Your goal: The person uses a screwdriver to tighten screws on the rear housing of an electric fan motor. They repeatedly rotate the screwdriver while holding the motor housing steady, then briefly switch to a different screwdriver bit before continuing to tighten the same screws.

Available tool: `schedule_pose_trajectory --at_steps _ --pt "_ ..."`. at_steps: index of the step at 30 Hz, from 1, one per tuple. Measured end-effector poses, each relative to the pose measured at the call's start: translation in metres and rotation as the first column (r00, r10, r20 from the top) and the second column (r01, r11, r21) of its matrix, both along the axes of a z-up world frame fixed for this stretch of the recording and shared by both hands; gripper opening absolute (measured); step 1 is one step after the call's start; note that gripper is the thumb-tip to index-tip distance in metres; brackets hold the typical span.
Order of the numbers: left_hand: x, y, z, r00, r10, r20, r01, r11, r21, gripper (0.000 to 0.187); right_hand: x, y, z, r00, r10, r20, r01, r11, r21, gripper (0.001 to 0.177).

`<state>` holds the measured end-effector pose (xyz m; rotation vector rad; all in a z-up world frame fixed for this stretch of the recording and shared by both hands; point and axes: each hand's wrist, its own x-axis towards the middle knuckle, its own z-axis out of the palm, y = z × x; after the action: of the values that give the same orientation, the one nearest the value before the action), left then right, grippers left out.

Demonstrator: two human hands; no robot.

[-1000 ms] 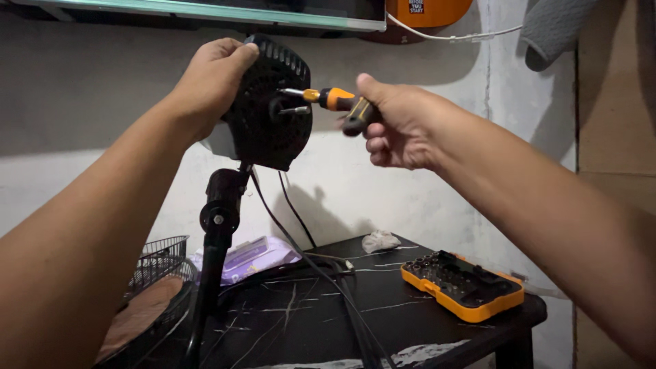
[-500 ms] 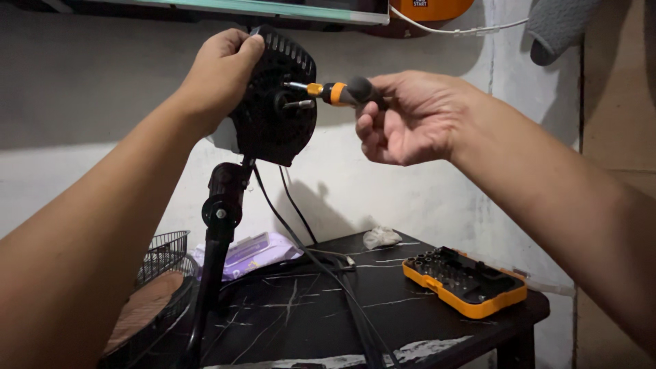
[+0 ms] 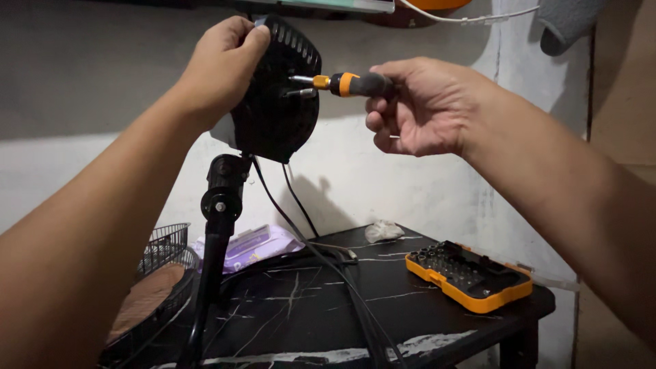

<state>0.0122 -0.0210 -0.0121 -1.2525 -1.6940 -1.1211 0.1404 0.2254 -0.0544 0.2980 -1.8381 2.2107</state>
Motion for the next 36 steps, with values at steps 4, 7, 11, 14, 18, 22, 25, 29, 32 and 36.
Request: schedule_pose_trajectory --at_steps 4,7,11,14,18,22,25,29,32,36 --pt "0.002 -0.003 -0.001 1.000 0.011 0.004 -0.011 1.000 -0.002 0.038 0.004 -0.007 -0.003 0.999 0.020 -0.035 -0.018 0.999 0.045 0.028" --pt "0.001 -0.004 -0.003 0.999 -0.035 -0.008 0.035 0.999 -0.002 0.037 0.008 -0.015 -0.011 0.985 -0.141 -0.098 0.153 0.980 0.130 0.029" --pt "-0.003 -0.005 -0.001 0.996 -0.086 -0.035 0.086 0.996 0.007 0.035 0.009 -0.026 -0.022 0.960 -0.213 -0.181 0.248 0.948 0.197 0.030" --pt "-0.008 -0.003 -0.001 0.996 -0.085 -0.040 0.086 0.996 0.026 0.035 0.009 -0.032 -0.030 0.868 -0.230 -0.441 0.379 0.879 0.289 0.025" --pt "-0.015 0.001 -0.001 0.986 -0.141 -0.088 0.145 0.988 0.043 0.032 0.009 -0.040 -0.043 0.618 -0.167 -0.768 0.600 0.731 0.324 0.020" --pt "-0.019 0.001 0.002 0.985 -0.132 -0.111 0.139 0.989 0.053 0.032 0.009 -0.046 -0.043 0.550 -0.225 -0.804 0.711 0.632 0.309 0.017" --pt "-0.020 -0.001 0.004 0.990 -0.104 -0.092 0.110 0.992 0.067 0.033 0.007 -0.047 -0.039 0.527 -0.206 -0.824 0.714 0.634 0.298 0.016" --pt "-0.021 0.001 0.003 0.995 -0.080 -0.062 0.086 0.992 0.091 0.033 0.000 -0.046 -0.034 0.527 -0.214 -0.823 0.684 0.682 0.260 0.016" --pt "-0.020 0.003 0.005 0.993 -0.075 -0.096 0.083 0.993 0.080 0.031 -0.005 -0.048 -0.028 0.589 -0.203 -0.782 0.574 0.786 0.229 0.019" --pt "-0.021 0.003 0.005 0.982 -0.120 -0.147 0.128 0.991 0.048 0.029 -0.007 -0.048 -0.019 0.796 -0.280 -0.536 0.410 0.901 0.139 0.024"
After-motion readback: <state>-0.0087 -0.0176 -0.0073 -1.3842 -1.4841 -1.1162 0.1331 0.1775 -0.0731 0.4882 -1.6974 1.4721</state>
